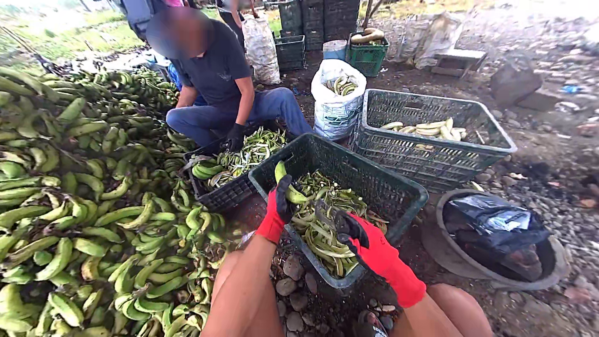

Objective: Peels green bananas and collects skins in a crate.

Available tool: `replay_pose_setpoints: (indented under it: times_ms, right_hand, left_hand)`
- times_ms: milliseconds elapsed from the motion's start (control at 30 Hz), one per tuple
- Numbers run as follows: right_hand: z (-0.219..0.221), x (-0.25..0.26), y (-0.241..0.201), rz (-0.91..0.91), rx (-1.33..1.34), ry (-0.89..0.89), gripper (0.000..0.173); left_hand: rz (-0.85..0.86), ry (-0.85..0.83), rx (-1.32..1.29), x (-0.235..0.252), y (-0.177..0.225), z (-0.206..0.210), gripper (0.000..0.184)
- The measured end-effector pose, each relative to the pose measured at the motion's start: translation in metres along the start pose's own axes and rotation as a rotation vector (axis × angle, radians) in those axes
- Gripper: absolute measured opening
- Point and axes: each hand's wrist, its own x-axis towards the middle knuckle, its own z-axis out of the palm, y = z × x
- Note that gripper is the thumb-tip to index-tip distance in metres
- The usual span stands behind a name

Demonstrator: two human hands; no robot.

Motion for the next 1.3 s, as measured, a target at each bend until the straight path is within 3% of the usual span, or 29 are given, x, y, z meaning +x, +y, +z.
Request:
replay_pose_setpoints:
  times_ms: [133,300,467,600,733,800,833,867,933,1033,1167,1300]
  right_hand:
    - [0.014,0.020,-0.009,0.034,-0.297,-0.245,0.057]
    - [0.029,0.045,-0.022,0.105,-0.382,-0.306,0.056]
    - [0.036,0.065,-0.032,0.137,-0.447,-0.327,0.053]
    - [0.041,0.075,-0.043,0.166,-0.443,-0.317,0.052]
    - [0.023,0.083,-0.022,0.428,-0.380,-0.304,0.047]
    - [0.010,0.081,-0.002,0.539,-0.305,-0.219,0.051]
    - [0.007,0.080,-0.001,0.523,-0.279,-0.191,0.051]
    - [0.010,0.075,-0.006,0.478,-0.248,-0.189,0.052]
    - [0.021,0.069,-0.016,0.362,-0.210,-0.203,0.052]
    - [0.031,0.065,-0.026,0.255,-0.299,-0.254,0.053]
    - [0.025,0.057,-0.020,0.090,-0.430,-0.230,0.054]
    - [0.011,0.065,-0.021,0.161,-0.425,-0.323,0.051]
  left_hand:
    - [-0.069,0.088,-0.022,0.001,-0.001,-0.006,0.026]
    - [-0.105,0.168,0.150,-0.008,-0.010,-0.003,0.033]
    - [0.081,0.047,0.822,-0.025,-0.010,-0.002,0.040]
    - [0.029,0.111,0.807,-0.026,-0.011,0.003,0.036]
    - [-0.017,0.116,1.265,-0.021,0.004,-0.001,0.052]
    - [0.046,0.244,0.991,-0.018,0.011,-0.008,0.042]
    - [0.106,0.297,0.667,-0.011,0.007,-0.009,0.031]
    - [0.121,0.291,0.382,-0.004,0.001,-0.010,0.034]
    - [0.103,0.163,0.092,0.003,-0.003,-0.008,0.039]
    - [0.119,-0.066,0.068,0.002,-0.008,-0.007,0.038]
    - [0.108,-0.165,0.106,-0.002,0.000,-0.007,0.037]
    - [0.135,-0.271,0.118,-0.008,0.004,-0.004,0.038]
